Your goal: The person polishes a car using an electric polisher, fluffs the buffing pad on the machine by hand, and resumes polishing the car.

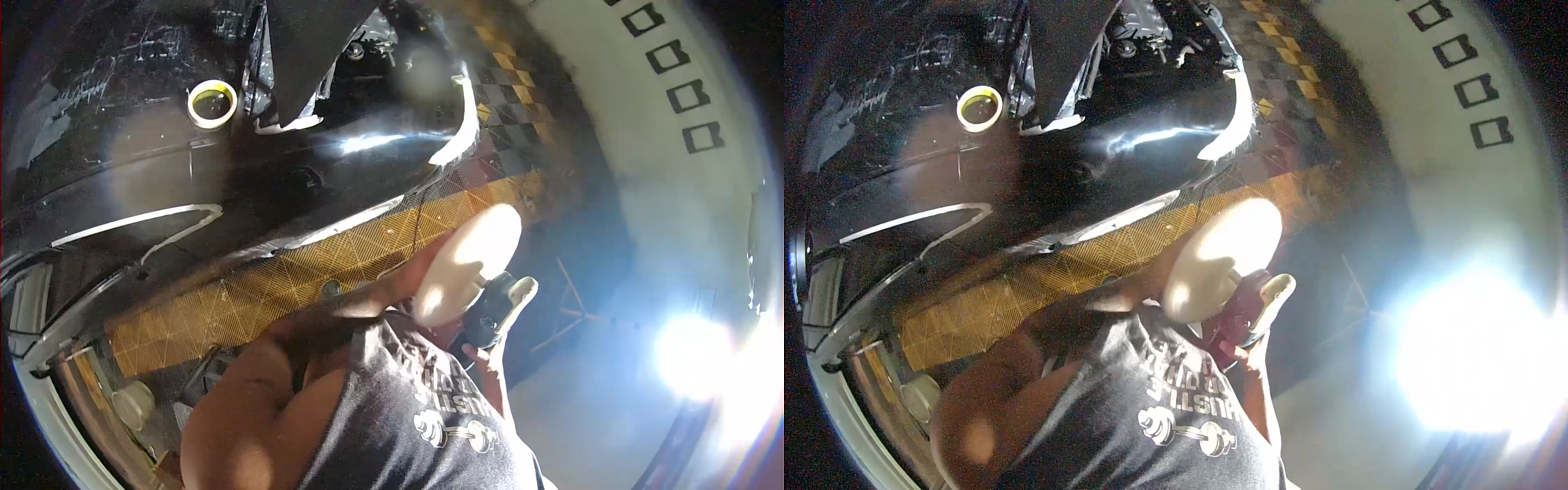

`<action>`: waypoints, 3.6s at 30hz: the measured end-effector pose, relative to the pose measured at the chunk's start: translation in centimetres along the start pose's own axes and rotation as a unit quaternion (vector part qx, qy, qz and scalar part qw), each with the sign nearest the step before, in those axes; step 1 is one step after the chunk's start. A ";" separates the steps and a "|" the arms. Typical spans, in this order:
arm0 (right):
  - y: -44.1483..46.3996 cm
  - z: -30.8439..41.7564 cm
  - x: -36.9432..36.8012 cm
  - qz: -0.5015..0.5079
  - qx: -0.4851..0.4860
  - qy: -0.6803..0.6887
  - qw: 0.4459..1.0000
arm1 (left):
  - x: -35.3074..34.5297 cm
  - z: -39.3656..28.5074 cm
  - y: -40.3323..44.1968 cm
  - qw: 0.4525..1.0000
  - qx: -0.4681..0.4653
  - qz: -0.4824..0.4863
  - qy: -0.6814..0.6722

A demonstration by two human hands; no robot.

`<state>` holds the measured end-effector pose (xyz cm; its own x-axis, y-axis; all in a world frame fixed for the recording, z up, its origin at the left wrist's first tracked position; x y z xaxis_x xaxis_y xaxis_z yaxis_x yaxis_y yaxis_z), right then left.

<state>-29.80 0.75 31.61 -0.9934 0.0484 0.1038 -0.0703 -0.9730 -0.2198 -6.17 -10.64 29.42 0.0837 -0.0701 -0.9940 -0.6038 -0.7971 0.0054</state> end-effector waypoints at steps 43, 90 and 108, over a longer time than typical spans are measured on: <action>-2.8 2.7 8.2 0.041 0.207 0.154 0.965 | -10.7 8.8 -1.7 0.695 -0.289 -0.107 0.649; -1.0 2.6 7.3 0.217 0.159 0.358 0.894 | -21.4 1.7 -7.7 0.657 -0.503 -0.229 0.512; -2.6 9.7 2.2 0.115 0.239 0.100 0.959 | -20.7 4.8 -8.2 0.637 -0.534 -0.248 0.498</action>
<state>-30.94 1.23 41.83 -0.9785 -0.1837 -0.0936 0.1539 -0.9530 0.2610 -6.78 0.19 49.44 0.8364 0.4277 -0.3427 0.5315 -0.7857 0.3165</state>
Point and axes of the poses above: each hand's wrist, its own y-axis towards the middle knuckle, its own x-axis out of the back of the hand, z = x × y, the point moved 1 cm from there along y, towards the middle knuckle, and after that the axes turned 9 degrees about -z, right-handed, at the moved point
